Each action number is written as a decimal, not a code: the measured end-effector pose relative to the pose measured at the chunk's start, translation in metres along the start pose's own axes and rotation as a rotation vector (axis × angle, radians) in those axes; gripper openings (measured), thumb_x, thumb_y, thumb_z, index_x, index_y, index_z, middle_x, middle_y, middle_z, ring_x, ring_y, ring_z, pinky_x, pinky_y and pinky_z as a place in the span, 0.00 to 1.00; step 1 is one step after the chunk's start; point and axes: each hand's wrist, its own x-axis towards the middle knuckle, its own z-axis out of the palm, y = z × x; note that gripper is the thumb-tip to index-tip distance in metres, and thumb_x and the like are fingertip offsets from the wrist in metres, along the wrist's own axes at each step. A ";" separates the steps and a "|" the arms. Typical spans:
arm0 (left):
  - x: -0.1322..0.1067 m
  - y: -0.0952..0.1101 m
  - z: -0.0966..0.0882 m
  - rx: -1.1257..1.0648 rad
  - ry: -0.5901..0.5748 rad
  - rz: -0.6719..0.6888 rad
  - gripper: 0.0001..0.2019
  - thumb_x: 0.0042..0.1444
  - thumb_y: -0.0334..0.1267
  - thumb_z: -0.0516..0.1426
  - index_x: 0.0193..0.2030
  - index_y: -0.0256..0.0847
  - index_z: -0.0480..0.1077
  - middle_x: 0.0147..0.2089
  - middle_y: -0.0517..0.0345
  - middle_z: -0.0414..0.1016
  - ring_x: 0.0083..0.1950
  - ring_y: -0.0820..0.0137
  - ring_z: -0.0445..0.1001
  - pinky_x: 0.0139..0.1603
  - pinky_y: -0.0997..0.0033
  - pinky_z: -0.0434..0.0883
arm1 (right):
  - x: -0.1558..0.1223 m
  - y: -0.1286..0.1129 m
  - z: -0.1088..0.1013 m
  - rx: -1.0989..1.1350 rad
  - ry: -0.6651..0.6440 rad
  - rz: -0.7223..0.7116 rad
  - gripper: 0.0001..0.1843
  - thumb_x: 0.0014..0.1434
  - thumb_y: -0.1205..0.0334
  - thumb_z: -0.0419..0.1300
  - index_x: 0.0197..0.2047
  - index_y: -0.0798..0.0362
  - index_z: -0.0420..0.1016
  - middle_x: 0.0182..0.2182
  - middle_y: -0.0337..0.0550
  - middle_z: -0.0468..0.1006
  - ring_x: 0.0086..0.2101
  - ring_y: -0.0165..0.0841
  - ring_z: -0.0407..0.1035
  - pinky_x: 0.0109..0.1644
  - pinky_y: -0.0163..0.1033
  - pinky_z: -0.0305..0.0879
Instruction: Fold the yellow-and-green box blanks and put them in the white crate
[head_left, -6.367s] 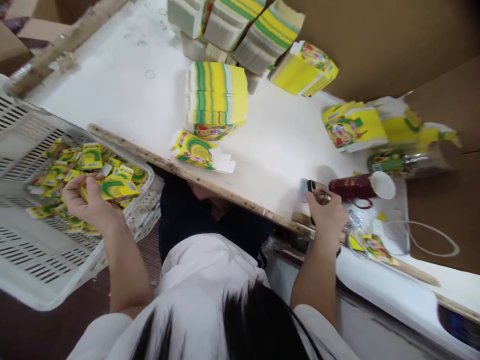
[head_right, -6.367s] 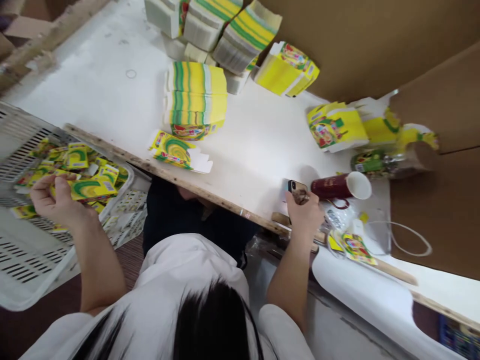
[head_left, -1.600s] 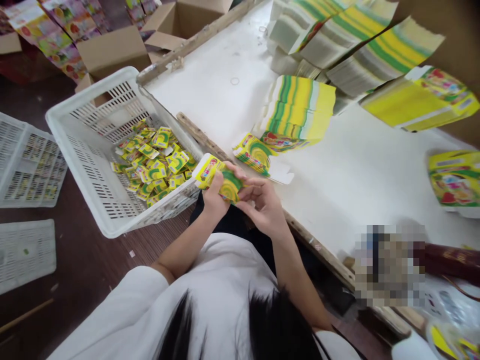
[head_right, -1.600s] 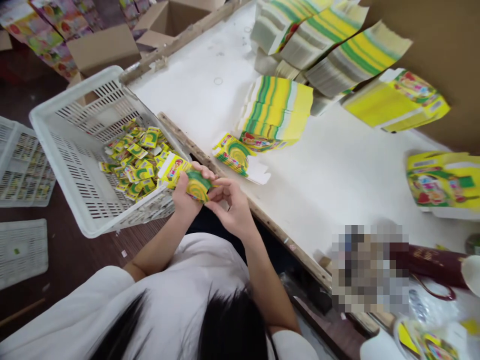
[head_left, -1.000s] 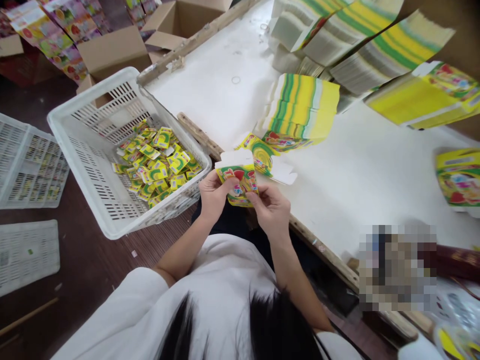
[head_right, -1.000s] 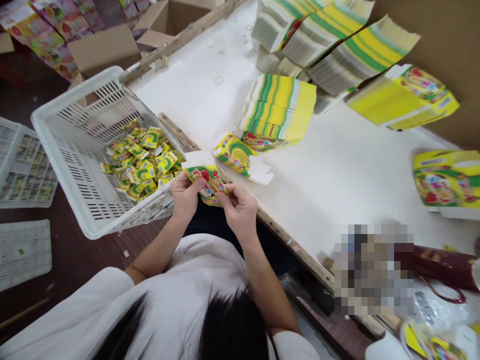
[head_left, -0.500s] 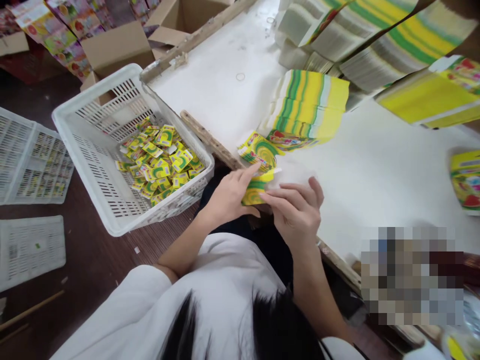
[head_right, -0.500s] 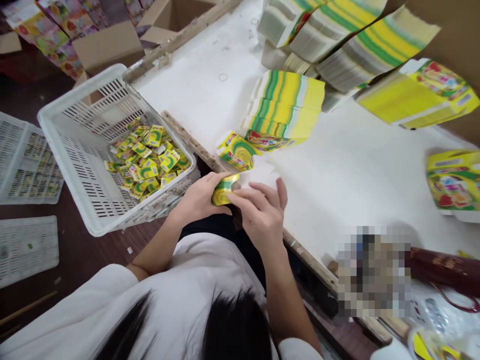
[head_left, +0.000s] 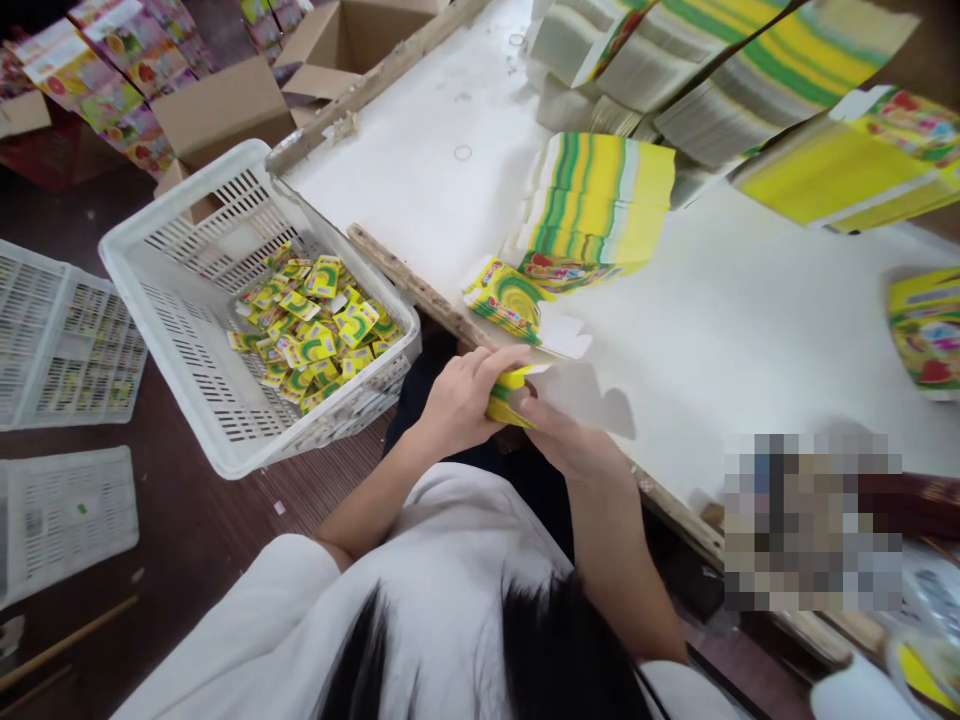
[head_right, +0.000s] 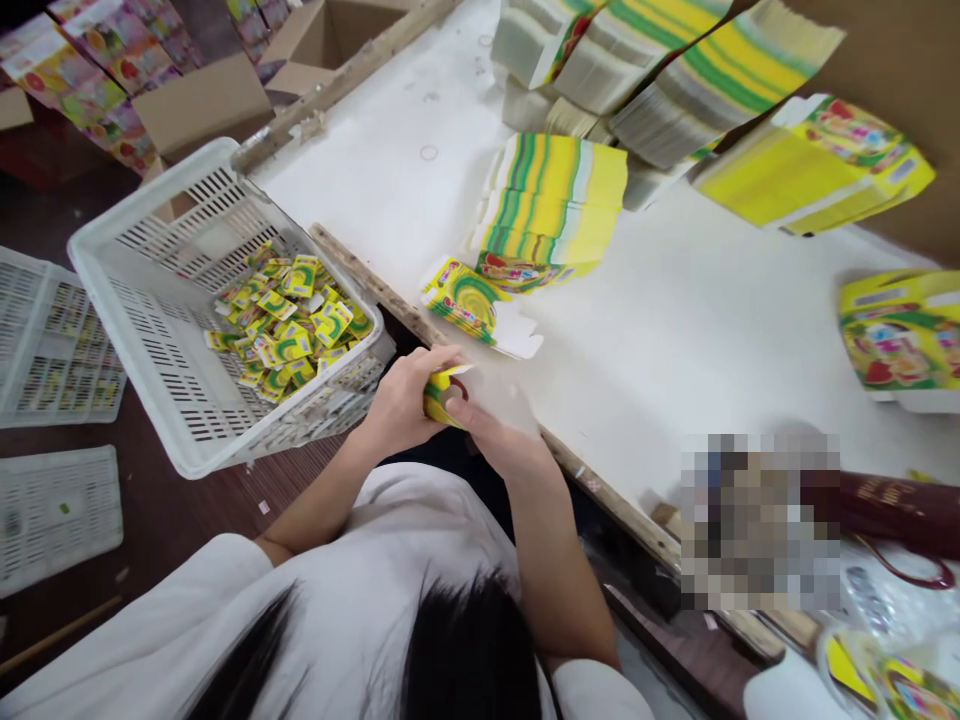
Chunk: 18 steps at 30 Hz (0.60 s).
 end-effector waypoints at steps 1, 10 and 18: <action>-0.001 -0.001 0.001 -0.014 0.007 0.030 0.32 0.59 0.39 0.59 0.67 0.43 0.52 0.57 0.46 0.74 0.55 0.58 0.74 0.50 0.61 0.70 | -0.001 0.000 -0.001 -0.005 -0.013 0.019 0.28 0.56 0.44 0.67 0.57 0.44 0.74 0.59 0.45 0.77 0.60 0.46 0.70 0.63 0.55 0.71; 0.004 -0.003 -0.006 -0.068 -0.274 -0.055 0.34 0.49 0.32 0.62 0.63 0.49 0.58 0.56 0.53 0.71 0.54 0.60 0.76 0.48 0.65 0.74 | -0.002 0.017 -0.005 -0.217 0.165 -0.056 0.37 0.60 0.30 0.55 0.60 0.48 0.73 0.57 0.50 0.78 0.57 0.44 0.72 0.62 0.51 0.70; -0.003 -0.014 0.007 -0.150 -0.246 -0.214 0.40 0.48 0.36 0.62 0.66 0.45 0.49 0.53 0.49 0.74 0.41 0.58 0.81 0.37 0.64 0.73 | -0.013 0.016 0.008 -0.792 0.180 -0.253 0.34 0.63 0.60 0.61 0.71 0.43 0.59 0.67 0.47 0.67 0.64 0.44 0.66 0.67 0.53 0.65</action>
